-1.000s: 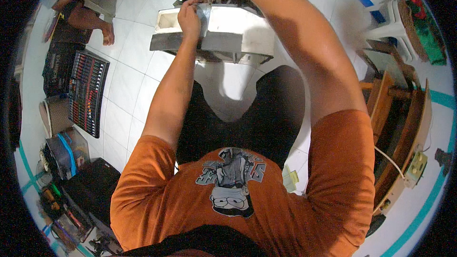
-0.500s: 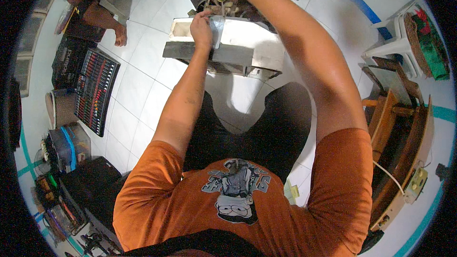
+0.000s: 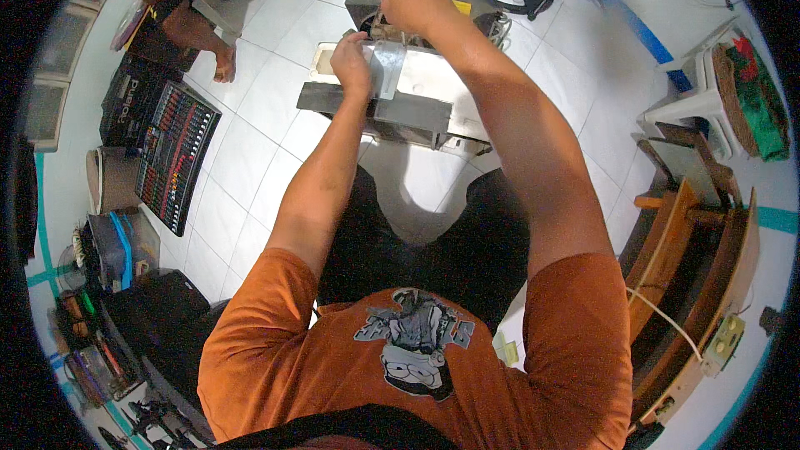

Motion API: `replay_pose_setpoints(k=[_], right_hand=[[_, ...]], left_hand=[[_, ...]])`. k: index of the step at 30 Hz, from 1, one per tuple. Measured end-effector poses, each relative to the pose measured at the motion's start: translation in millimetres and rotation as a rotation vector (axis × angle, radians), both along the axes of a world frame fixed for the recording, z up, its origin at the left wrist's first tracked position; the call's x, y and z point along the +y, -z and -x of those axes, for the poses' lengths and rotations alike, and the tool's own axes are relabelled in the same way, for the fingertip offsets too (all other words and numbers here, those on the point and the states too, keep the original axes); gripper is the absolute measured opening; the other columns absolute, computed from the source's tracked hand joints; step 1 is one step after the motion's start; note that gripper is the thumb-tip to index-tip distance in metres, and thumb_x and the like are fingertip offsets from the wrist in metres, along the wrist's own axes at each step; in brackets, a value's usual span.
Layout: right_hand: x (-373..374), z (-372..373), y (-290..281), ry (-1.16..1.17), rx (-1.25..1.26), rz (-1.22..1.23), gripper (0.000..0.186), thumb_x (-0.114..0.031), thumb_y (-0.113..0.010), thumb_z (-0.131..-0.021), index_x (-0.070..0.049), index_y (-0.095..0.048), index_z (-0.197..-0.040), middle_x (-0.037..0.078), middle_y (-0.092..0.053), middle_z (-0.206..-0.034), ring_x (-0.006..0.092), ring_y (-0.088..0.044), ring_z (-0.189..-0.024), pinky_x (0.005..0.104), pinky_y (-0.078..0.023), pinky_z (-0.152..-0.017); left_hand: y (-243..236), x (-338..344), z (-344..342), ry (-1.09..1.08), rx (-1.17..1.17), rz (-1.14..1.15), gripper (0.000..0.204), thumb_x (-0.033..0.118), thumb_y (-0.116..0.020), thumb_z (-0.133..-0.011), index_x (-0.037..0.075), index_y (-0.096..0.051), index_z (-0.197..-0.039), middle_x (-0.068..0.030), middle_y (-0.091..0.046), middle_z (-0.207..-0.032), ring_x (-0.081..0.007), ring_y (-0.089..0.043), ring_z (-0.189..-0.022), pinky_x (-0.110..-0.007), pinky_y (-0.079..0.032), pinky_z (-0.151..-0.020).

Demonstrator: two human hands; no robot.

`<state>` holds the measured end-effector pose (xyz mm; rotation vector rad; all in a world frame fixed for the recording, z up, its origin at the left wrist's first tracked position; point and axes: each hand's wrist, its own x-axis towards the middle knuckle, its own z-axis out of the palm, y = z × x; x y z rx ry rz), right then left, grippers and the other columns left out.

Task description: The person sits on the floor and uses a green-handled screwdriver to loosen and tighten screws on a white and grey appliance component. They repeatedly probe the interior and adjust the casing while another person sits nearby.

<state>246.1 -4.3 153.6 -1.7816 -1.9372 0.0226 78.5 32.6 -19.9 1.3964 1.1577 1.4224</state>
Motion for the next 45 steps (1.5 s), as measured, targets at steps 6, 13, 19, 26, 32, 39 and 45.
replay_pose_setpoints(k=[6,13,19,26,32,39,45], right_hand=[[-6,10,-10,0.027,0.138,-0.075,0.037,-0.020,-0.072,-0.096,-0.002,-0.056,-0.124,0.030,-0.072,-0.109,0.0490,-0.072,-0.098,0.0553,-0.058,-0.092],[-93,-95,-21,0.075,0.810,-0.477,0.042,-0.026,-0.078,-0.101,-0.001,-0.056,-0.126,0.017,-0.075,-0.097,0.0194,-0.074,-0.083,0.0335,-0.059,-0.073],[-320,-201,167,0.729,1.819,-0.558,0.024,-0.031,-0.072,-0.107,-0.010,-0.063,-0.098,0.002,-0.063,-0.082,0.0117,-0.059,-0.066,0.0257,-0.052,-0.061],[-504,-85,334,1.111,2.080,-0.121,0.028,-0.032,-0.067,-0.109,-0.006,-0.071,-0.116,0.007,-0.072,-0.098,0.0223,-0.071,-0.085,0.0357,-0.061,-0.080],[-475,-110,348,0.977,1.968,-0.305,0.030,-0.030,-0.060,-0.112,-0.003,-0.072,-0.120,0.011,-0.073,-0.111,0.0242,-0.069,-0.098,0.0376,-0.059,-0.093],[-352,-198,169,0.029,2.301,-1.090,0.018,-0.025,-0.058,-0.103,-0.009,-0.058,-0.095,0.007,-0.057,-0.085,0.0248,-0.055,-0.080,0.0381,-0.045,-0.067],[-239,-140,130,0.455,2.170,-1.122,0.016,-0.022,-0.062,-0.104,-0.010,-0.051,-0.099,0.002,-0.052,-0.074,0.0157,-0.051,-0.059,0.0311,-0.038,-0.051]], left_hand=[[-11,-11,11,0.057,0.560,-0.054,0.035,0.021,-0.054,-0.099,0.004,-0.078,-0.119,-0.0221,-0.076,-0.119,-0.0409,-0.072,-0.112,-0.047,-0.054,-0.101],[-8,-18,7,0.047,0.530,-0.141,0.029,0.018,-0.060,-0.094,0.004,-0.077,-0.112,-0.0206,-0.077,-0.111,-0.0414,-0.073,-0.104,-0.048,-0.056,-0.094],[-11,-12,6,0.047,0.529,-0.004,0.027,0.021,-0.063,-0.093,0.008,-0.078,-0.111,-0.0197,-0.077,-0.102,-0.0392,-0.074,-0.093,-0.046,-0.057,-0.085],[-4,-7,2,0.066,0.535,-0.010,0.027,0.027,-0.063,-0.097,0.009,-0.080,-0.110,-0.0159,-0.075,-0.086,-0.0291,-0.072,-0.082,-0.043,-0.056,-0.079],[10,2,2,0.119,0.541,-0.020,0.026,0.022,-0.064,-0.099,0.003,-0.078,-0.110,-0.0140,-0.076,-0.089,-0.0236,-0.071,-0.081,-0.037,-0.055,-0.079],[16,8,5,0.146,0.600,-0.036,0.026,0.020,-0.063,-0.099,0.000,-0.078,-0.107,-0.0117,-0.076,-0.090,-0.0211,-0.069,-0.081,-0.035,-0.054,-0.079],[11,2,2,0.139,0.623,-0.122,0.025,0.019,-0.064,-0.097,-0.002,-0.076,-0.107,-0.0127,-0.076,-0.094,-0.0213,-0.068,-0.083,-0.036,-0.054,-0.079]])
